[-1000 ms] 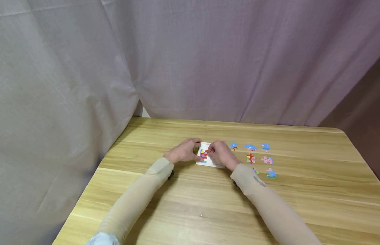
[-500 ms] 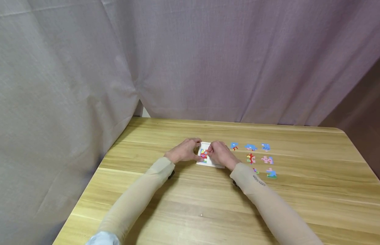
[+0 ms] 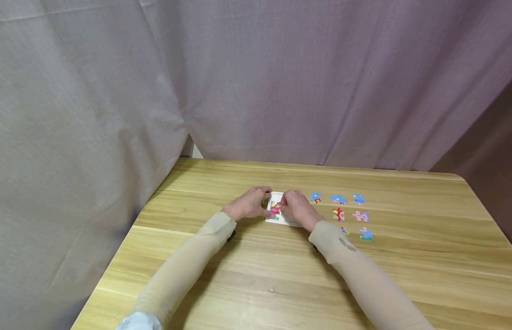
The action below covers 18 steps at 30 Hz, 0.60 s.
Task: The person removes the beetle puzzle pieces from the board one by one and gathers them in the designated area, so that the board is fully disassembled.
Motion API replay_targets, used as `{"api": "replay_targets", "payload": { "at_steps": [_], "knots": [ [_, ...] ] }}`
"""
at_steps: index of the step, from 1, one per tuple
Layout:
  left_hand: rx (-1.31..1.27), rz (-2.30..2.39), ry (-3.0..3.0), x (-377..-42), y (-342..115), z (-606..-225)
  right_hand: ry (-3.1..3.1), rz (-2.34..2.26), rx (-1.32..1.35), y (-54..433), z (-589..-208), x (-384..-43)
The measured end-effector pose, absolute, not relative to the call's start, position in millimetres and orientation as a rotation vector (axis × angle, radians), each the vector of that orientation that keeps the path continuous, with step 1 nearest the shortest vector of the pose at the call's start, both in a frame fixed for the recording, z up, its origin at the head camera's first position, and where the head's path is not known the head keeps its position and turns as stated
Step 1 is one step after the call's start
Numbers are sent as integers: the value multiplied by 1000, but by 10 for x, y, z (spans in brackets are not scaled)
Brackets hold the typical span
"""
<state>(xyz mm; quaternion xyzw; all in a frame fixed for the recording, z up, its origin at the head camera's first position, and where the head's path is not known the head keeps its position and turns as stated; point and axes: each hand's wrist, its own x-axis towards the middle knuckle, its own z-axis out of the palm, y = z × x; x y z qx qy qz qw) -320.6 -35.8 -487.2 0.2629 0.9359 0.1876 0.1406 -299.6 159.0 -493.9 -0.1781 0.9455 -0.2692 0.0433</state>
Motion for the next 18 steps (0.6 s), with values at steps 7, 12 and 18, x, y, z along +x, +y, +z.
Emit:
{"api": "replay_targets", "payload": {
  "at_steps": [7,12,18],
  "knots": [
    [774,521,2716,-3216,-357,-4883,2943,-787,-610,1587,-4951,-2982],
    [772,532,2710,-3216,-357,-4893,2967,-730,-646,1582,-4957,-2979],
    [788,538,2725,-3219,-360,-4898,3022,-689,-688,1574,-4972,-2953]
  ]
}}
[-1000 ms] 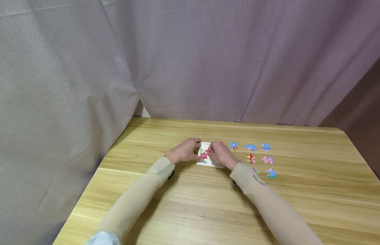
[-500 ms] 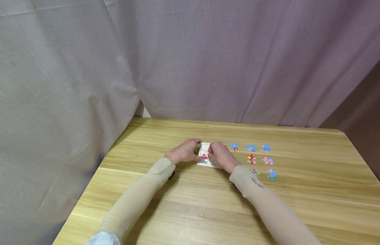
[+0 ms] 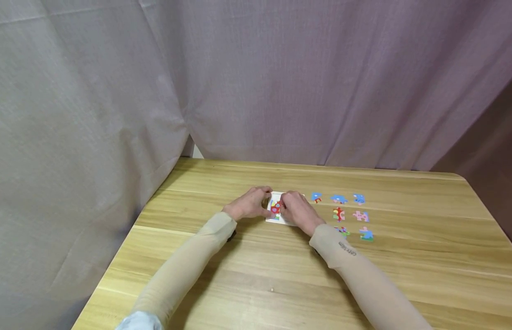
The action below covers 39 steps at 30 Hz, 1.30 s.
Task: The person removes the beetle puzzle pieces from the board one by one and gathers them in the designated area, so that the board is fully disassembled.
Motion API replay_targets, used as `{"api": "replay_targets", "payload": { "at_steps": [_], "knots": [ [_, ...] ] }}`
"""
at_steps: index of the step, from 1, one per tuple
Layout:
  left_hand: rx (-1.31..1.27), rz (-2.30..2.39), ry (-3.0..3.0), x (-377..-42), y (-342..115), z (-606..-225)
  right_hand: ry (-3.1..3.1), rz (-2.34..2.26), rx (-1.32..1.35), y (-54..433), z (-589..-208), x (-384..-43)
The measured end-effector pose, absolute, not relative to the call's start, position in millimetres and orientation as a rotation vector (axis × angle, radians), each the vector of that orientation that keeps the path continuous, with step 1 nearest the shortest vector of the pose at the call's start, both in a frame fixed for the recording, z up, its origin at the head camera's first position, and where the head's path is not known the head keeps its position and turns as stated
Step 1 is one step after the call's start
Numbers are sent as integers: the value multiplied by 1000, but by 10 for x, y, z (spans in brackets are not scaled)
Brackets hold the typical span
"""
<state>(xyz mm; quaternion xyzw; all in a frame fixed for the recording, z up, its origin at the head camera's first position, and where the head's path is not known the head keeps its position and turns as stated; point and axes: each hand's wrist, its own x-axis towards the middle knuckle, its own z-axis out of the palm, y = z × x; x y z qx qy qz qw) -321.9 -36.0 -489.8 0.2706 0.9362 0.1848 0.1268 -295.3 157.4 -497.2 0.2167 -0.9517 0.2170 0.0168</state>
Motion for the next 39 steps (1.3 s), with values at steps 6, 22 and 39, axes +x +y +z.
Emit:
{"api": "replay_targets", "payload": {
  "at_steps": [6,22,39],
  "knots": [
    [765,547,2718,-3207,-345,-4887,-2898,630,682,1588,-4984,-2921],
    [786,585,2708,-3197,-323,-4873,-2927,805,568,1724,-4900,-2908],
    [659,615,2661,-3166,-372,-4870,-2908,871,556,2103,-4924,-2794]
  ]
}}
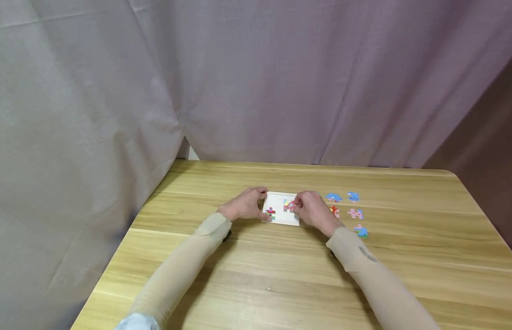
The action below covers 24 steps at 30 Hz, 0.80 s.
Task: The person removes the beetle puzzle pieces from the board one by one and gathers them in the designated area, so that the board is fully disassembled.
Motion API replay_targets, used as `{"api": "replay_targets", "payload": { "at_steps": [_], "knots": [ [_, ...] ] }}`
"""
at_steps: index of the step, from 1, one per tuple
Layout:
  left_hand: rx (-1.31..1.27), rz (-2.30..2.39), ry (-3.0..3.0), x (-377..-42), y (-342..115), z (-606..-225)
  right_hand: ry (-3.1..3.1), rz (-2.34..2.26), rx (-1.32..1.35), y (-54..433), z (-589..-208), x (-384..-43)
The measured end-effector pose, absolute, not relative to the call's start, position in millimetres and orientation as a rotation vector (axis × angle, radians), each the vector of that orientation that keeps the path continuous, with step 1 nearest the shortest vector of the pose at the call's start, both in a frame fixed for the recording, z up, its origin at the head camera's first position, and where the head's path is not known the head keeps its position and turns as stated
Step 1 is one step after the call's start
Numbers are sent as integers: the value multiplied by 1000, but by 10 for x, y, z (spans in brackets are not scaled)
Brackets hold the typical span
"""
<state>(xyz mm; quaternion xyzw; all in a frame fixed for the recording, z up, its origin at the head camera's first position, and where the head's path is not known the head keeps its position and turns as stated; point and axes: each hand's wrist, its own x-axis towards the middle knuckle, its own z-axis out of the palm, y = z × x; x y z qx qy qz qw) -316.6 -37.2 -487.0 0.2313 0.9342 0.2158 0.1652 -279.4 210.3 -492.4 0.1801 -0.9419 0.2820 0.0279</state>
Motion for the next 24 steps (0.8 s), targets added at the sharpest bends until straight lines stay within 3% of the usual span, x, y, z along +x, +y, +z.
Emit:
{"api": "replay_targets", "payload": {
  "at_steps": [24],
  "knots": [
    [721,509,2695,-3157,-378,-4882,-2925,758,495,2567,-4938,-2666]
  ]
}}
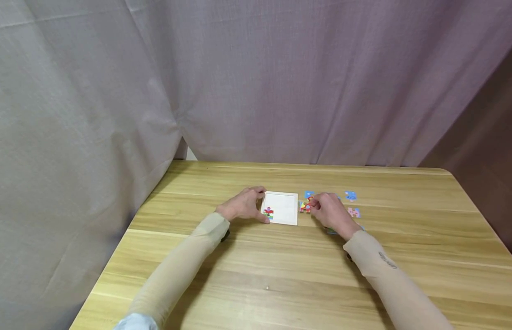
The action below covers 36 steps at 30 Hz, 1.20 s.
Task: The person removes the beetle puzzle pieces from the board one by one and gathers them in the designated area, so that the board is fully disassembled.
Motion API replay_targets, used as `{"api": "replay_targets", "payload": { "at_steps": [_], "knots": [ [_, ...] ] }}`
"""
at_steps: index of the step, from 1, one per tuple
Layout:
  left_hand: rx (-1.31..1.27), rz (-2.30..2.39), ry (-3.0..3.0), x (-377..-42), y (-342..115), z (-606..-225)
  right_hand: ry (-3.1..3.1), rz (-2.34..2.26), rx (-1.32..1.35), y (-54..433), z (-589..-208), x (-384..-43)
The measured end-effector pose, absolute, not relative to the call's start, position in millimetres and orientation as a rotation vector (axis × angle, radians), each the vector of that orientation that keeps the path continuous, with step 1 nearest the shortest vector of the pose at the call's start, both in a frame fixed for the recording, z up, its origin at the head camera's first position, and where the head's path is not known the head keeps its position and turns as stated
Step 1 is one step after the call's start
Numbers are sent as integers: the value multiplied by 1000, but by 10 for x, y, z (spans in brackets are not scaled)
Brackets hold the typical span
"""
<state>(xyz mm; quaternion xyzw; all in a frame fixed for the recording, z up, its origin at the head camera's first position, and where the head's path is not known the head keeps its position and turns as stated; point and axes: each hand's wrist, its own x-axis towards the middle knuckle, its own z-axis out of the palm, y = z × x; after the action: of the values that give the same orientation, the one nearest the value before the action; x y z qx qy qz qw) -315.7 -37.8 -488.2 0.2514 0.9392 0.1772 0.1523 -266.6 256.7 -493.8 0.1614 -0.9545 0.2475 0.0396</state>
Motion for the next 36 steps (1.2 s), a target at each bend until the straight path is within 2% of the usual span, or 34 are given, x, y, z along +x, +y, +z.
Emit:
{"api": "replay_targets", "payload": {
  "at_steps": [36],
  "knots": [
    [724,488,2698,-3153,-371,-4868,-2964,708,486,2675,-4976,-2670]
  ]
}}
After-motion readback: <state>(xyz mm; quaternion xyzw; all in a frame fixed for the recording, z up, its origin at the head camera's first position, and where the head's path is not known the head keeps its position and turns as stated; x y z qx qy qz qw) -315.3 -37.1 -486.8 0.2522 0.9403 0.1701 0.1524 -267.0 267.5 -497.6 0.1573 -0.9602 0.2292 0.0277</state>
